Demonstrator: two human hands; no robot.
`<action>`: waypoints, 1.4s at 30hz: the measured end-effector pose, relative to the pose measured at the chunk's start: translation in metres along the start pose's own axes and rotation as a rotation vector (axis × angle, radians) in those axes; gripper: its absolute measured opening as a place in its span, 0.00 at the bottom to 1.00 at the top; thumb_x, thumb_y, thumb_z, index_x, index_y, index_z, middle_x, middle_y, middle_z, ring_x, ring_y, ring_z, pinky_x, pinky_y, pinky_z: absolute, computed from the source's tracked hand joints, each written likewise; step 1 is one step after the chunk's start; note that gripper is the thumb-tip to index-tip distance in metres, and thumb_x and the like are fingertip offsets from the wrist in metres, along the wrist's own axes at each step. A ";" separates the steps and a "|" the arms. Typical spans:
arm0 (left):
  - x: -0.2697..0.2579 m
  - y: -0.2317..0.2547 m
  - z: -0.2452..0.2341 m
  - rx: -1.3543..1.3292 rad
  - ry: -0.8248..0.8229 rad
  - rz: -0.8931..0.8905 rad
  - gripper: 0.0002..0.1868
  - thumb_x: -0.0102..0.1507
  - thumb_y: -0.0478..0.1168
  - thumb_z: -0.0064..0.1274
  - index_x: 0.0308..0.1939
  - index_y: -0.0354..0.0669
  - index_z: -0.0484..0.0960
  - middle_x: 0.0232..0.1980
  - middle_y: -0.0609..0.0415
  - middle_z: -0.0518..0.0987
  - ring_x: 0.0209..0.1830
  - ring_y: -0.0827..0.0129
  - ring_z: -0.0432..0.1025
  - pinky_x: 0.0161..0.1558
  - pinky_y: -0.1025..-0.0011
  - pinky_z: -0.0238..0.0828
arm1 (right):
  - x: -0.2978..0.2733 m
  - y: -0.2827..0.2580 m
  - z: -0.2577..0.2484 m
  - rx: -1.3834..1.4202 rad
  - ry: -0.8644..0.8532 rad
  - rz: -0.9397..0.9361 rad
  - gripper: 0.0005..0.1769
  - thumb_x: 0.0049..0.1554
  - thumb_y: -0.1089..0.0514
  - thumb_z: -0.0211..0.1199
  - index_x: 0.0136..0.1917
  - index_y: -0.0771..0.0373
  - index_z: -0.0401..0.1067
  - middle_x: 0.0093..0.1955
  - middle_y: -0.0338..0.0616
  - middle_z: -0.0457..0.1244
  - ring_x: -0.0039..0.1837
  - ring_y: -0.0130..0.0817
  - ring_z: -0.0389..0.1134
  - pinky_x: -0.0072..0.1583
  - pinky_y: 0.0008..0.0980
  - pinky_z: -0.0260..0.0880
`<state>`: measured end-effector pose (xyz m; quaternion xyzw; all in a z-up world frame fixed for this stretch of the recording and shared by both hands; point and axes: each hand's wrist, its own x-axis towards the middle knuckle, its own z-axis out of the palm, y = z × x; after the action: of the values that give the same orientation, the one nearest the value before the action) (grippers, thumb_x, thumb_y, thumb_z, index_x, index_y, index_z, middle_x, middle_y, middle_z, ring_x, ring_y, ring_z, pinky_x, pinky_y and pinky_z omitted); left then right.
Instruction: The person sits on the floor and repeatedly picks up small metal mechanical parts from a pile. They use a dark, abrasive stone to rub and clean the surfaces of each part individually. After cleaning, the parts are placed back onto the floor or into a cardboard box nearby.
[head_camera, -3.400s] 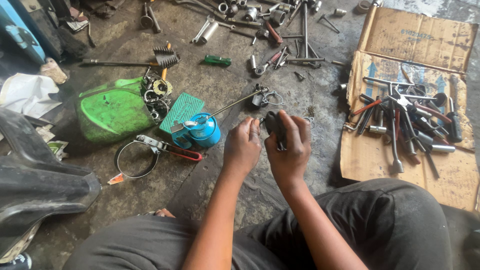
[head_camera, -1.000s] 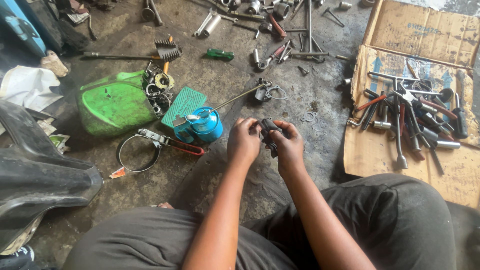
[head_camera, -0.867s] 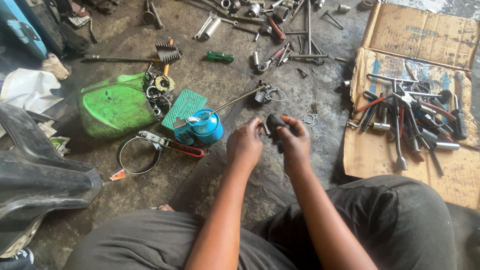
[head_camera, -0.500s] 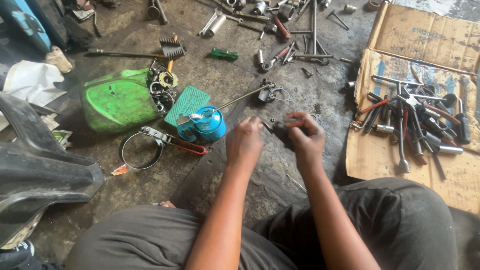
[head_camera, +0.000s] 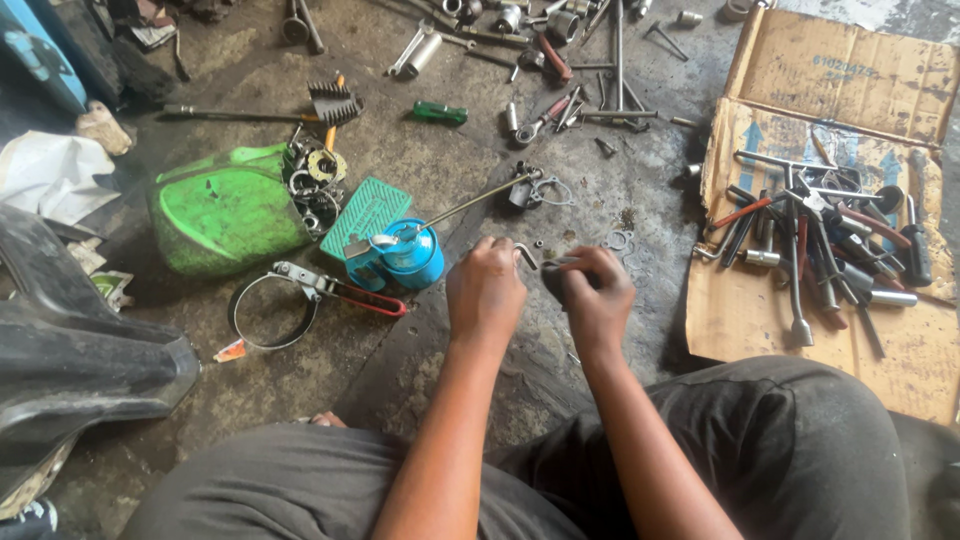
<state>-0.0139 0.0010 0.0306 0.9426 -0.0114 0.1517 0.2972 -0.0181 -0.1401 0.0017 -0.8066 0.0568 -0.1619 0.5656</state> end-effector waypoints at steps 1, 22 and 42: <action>0.001 0.002 -0.001 -0.013 0.000 -0.014 0.04 0.62 0.34 0.55 0.34 0.37 0.83 0.40 0.41 0.81 0.37 0.46 0.78 0.38 0.54 0.74 | 0.001 -0.003 0.000 0.014 0.054 -0.064 0.06 0.51 0.68 0.58 0.41 0.67 0.75 0.53 0.47 0.69 0.56 0.37 0.71 0.60 0.37 0.72; 0.000 -0.001 0.014 -0.169 -0.049 -0.190 0.10 0.66 0.39 0.52 0.35 0.37 0.85 0.36 0.37 0.82 0.38 0.41 0.77 0.41 0.50 0.71 | 0.006 0.050 0.008 1.071 -0.105 0.697 0.15 0.50 0.59 0.55 0.50 0.64 0.71 0.42 0.44 0.65 0.37 0.29 0.65 0.35 0.25 0.61; -0.019 0.037 0.052 -0.771 -0.210 -0.616 0.13 0.65 0.38 0.50 0.53 0.39 0.78 0.36 0.50 0.83 0.30 0.65 0.81 0.28 0.67 0.79 | 0.010 0.109 0.037 0.986 0.045 0.939 0.12 0.55 0.50 0.57 0.46 0.59 0.69 0.40 0.42 0.66 0.35 0.32 0.64 0.33 0.31 0.60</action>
<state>-0.0214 -0.0596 0.0053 0.7340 0.1823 -0.0539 0.6519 0.0132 -0.1485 -0.1094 -0.3410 0.3321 0.0772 0.8761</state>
